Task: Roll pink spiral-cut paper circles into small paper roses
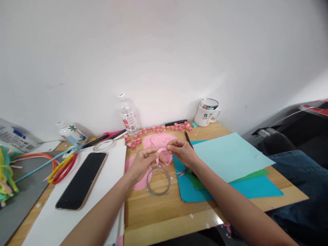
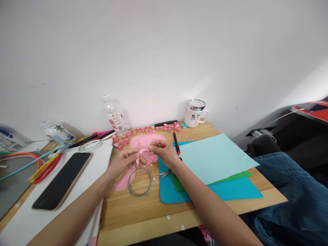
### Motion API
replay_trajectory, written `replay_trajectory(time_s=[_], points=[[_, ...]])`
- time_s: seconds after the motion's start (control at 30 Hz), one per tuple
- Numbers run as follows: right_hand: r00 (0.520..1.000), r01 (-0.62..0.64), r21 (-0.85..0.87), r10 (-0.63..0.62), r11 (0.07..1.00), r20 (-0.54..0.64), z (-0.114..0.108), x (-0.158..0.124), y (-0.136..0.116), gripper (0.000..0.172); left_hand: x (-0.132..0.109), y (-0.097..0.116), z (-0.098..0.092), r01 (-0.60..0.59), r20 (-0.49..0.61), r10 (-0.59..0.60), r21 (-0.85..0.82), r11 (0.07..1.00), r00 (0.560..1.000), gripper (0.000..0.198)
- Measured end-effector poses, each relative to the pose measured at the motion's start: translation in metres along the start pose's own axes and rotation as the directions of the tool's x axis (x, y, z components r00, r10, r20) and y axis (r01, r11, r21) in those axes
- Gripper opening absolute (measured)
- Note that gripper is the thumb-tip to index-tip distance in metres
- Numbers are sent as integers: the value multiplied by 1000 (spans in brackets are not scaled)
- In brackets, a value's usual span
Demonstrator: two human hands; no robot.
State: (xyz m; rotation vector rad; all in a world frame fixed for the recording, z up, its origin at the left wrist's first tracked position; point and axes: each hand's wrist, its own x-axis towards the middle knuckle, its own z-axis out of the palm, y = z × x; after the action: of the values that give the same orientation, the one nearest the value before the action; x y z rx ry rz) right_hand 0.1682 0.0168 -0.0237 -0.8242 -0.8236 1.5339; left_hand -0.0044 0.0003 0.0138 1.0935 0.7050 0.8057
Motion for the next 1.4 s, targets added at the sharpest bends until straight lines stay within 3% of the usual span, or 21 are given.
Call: replay_trajectory(time_s=[0.37, 0.7, 0.93, 1.27, 1.4], points=[[996, 11, -25, -9, 1000, 87, -1, 2, 1, 18, 0, 1, 0, -4, -20, 4, 16, 1000, 1000, 23], [1000, 12, -19, -12, 1000, 8, -3, 3, 3, 16, -1, -2, -1, -3, 21, 2, 12, 1000, 1000, 22], [996, -5, -25, 7, 1000, 92, -2, 2, 3, 20, 0, 1, 0, -5, -11, 5, 5, 1000, 1000, 21], [1000, -3, 1, 3, 1000, 21, 0, 1, 0, 16, 0, -3, -2, 5, 25, -6, 18, 1000, 1000, 21], [999, 6, -1, -6, 1000, 53, -1, 3, 3, 15, 0, -1, 0, 7, 17, -7, 10, 1000, 1000, 20]])
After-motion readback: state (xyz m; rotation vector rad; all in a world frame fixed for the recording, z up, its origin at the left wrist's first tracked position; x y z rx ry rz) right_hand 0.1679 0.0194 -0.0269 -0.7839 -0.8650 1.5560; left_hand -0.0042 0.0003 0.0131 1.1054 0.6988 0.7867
